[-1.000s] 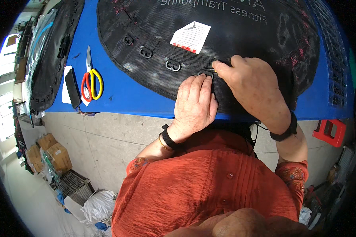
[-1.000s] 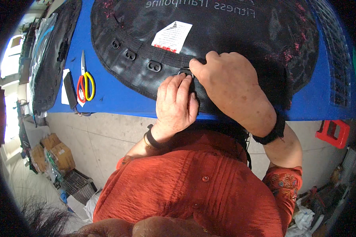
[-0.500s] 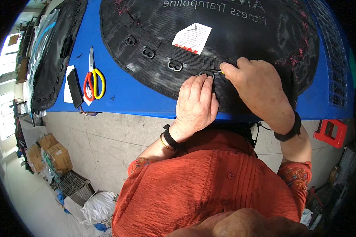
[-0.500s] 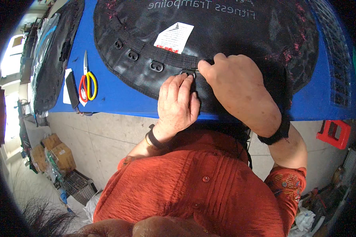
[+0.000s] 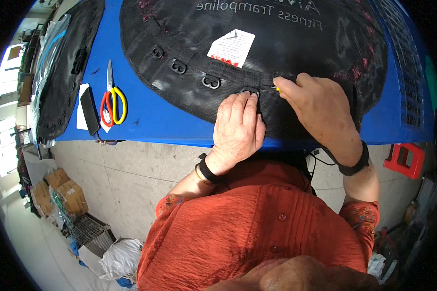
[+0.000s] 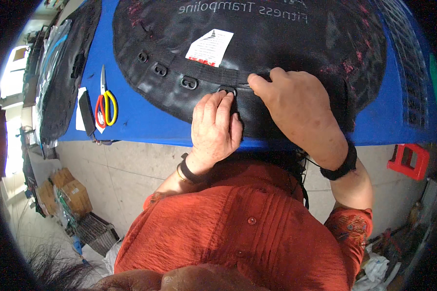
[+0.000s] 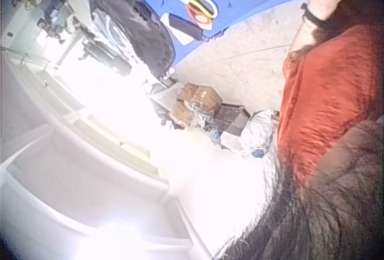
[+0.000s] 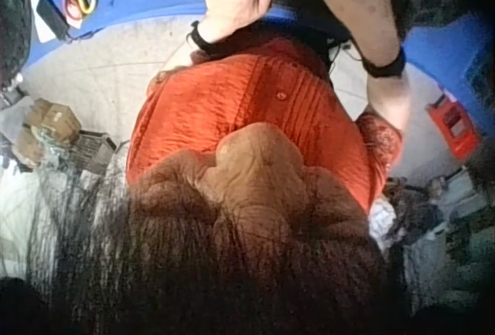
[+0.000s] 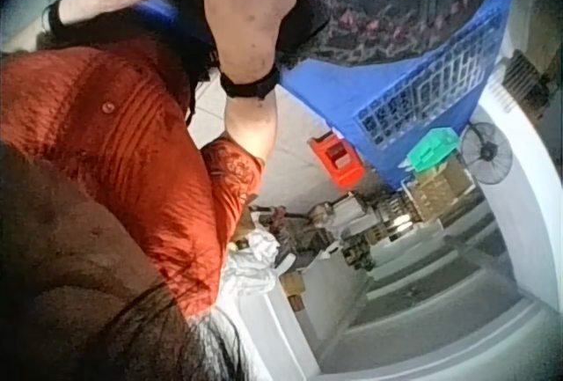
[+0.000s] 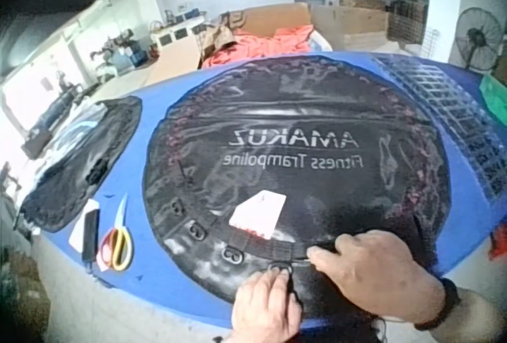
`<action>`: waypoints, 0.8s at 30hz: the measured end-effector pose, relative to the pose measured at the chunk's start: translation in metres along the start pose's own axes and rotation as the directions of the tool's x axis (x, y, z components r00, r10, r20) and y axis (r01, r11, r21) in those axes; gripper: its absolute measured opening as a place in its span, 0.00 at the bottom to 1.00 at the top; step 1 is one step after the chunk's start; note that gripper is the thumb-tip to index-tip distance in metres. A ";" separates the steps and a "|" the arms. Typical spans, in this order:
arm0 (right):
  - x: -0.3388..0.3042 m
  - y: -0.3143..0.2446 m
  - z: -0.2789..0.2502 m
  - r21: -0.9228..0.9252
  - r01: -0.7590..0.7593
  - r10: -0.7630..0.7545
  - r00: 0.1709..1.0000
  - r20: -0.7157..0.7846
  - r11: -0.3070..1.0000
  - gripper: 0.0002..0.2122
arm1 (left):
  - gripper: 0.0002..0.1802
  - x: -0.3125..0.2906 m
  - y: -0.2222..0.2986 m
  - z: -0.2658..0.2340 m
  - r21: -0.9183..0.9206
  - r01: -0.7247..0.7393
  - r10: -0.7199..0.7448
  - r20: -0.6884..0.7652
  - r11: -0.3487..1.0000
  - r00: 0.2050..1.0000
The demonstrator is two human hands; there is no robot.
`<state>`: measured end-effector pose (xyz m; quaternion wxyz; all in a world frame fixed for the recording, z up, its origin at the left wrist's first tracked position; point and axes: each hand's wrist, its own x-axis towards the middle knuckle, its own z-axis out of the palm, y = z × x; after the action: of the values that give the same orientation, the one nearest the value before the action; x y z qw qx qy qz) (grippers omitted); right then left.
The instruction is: Trimming the edges and preparing the attachment loops of a fitness trampoline mat using a utility knife.
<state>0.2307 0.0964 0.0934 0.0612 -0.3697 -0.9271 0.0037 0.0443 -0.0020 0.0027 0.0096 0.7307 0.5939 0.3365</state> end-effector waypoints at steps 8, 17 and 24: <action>0.011 -0.003 0.010 -0.015 0.076 -0.077 0.988 -0.136 0.997 0.12 | 0.28 0.000 0.000 0.001 0.003 -0.001 0.001 0.011 1.000 1.000; 0.020 -0.008 0.012 0.003 0.123 -0.122 0.982 -0.147 0.992 0.14 | 0.28 0.000 0.001 0.000 0.002 0.002 -0.002 0.015 1.000 1.000; 0.025 -0.008 0.009 0.002 0.148 -0.147 0.981 -0.128 0.989 0.13 | 0.28 0.000 0.001 0.000 0.018 0.003 -0.003 0.021 1.000 1.000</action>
<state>0.2064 0.1076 0.0872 0.1226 -0.2991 -0.9461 -0.0190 0.0447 -0.0020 0.0031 0.0101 0.7334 0.5978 0.3235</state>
